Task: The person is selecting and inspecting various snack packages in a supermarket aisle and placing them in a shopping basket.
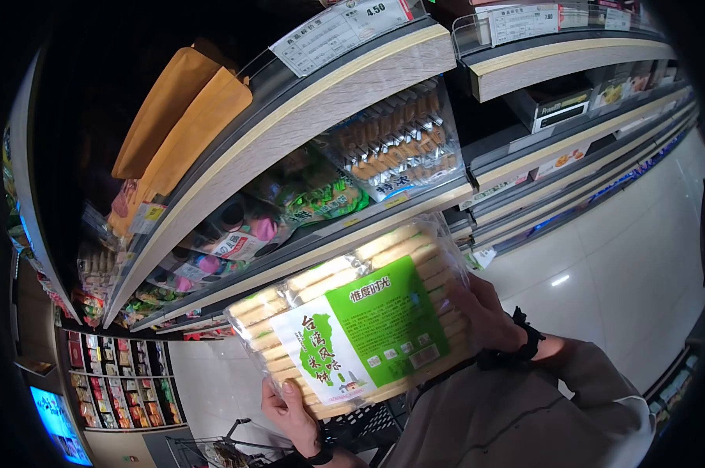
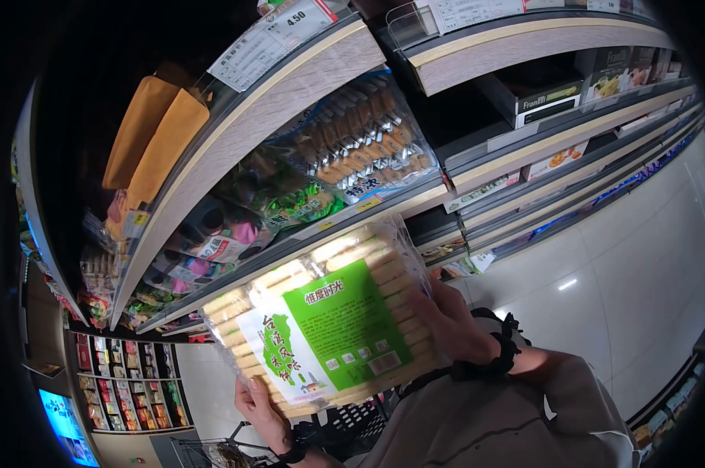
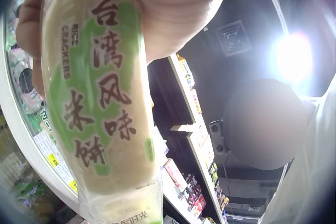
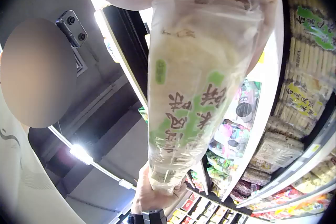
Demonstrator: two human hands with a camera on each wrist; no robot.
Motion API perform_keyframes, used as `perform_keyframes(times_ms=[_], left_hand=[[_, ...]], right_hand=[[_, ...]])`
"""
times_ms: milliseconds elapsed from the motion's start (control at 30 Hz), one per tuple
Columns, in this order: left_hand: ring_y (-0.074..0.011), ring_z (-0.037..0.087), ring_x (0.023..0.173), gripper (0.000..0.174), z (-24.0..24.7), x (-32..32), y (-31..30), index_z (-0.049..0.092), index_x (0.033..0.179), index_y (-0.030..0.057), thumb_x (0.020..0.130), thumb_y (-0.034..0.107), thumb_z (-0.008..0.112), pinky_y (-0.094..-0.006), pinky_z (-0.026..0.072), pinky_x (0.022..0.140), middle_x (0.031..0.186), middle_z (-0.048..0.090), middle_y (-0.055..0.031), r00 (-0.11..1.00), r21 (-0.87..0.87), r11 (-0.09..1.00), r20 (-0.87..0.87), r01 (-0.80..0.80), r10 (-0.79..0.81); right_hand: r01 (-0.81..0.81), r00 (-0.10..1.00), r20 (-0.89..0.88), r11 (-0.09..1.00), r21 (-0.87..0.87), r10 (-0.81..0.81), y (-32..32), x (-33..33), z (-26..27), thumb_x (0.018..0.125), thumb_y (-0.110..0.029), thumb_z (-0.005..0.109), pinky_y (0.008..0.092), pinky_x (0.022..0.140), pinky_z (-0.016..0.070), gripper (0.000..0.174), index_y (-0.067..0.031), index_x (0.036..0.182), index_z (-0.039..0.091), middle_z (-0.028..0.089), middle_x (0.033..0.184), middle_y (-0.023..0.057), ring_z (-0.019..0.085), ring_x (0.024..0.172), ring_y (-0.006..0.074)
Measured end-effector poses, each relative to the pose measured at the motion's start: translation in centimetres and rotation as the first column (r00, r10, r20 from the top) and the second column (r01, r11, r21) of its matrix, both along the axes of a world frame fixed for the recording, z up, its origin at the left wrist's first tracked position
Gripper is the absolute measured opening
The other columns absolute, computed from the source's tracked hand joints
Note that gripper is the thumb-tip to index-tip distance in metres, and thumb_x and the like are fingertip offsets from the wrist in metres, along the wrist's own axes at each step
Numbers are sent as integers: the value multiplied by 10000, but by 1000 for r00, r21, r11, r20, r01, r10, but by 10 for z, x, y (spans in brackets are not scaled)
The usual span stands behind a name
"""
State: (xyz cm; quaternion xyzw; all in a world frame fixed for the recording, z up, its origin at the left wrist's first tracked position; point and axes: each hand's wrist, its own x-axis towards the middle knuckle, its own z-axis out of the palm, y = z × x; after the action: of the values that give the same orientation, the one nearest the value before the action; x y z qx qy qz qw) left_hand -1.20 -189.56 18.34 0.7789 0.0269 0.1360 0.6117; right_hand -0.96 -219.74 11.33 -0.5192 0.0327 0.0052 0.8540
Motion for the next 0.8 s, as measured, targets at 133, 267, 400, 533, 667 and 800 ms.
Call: perform_keyframes(times_ms=[133,267,400,533,667,800], left_hand=[[-116,558,807,387,2,0,-2,507,1126,-71,913,238,603,-248,448,741,947,614,-108,1000,6,1000,15,2,-2],[-113,558,791,392,1,0,-2,512,1120,-70,913,250,602,-246,447,732,935,618,-104,1000,11,1000,17,-19,19],[-112,555,773,397,1,1,-1,512,1119,-71,912,256,602,-244,446,726,921,620,-100,1000,20,1000,14,2,-2],[-112,555,774,397,0,1,0,511,1120,-72,911,254,602,-245,446,724,920,621,-102,1000,18,1000,12,-4,4],[-96,528,764,364,5,2,-10,547,1006,-47,891,290,628,-232,412,708,883,606,-68,999,17,999,13,-39,39],[-104,543,777,377,2,0,-3,528,1066,-60,901,268,616,-241,432,716,908,614,-88,1000,17,1000,0,-19,19]], right_hand=[[-13,1000,10,1000,15,13,1,1,0,990,-273,438,262,875,420,413,19,1283,443,555,1131,53,483,1017,82],[0,1000,31,1000,13,-1,2,2,-1,990,-275,437,261,873,422,416,19,1285,438,560,1129,52,486,1013,82],[-1,1000,12,1000,-7,1,0,0,2,990,-280,438,261,871,426,419,20,1283,439,562,1128,53,491,1008,83],[3,1000,19,1000,0,-3,0,-1,3,988,-286,441,260,867,429,421,20,1278,444,564,1126,57,494,1007,83],[9,1000,8,1000,-7,-9,0,-1,3,986,-287,445,260,859,433,422,22,1274,447,570,1115,57,499,999,81],[8,1000,-15,1000,-20,-8,0,-2,2,985,-279,445,261,854,435,418,23,1274,449,573,1104,55,504,987,82]])
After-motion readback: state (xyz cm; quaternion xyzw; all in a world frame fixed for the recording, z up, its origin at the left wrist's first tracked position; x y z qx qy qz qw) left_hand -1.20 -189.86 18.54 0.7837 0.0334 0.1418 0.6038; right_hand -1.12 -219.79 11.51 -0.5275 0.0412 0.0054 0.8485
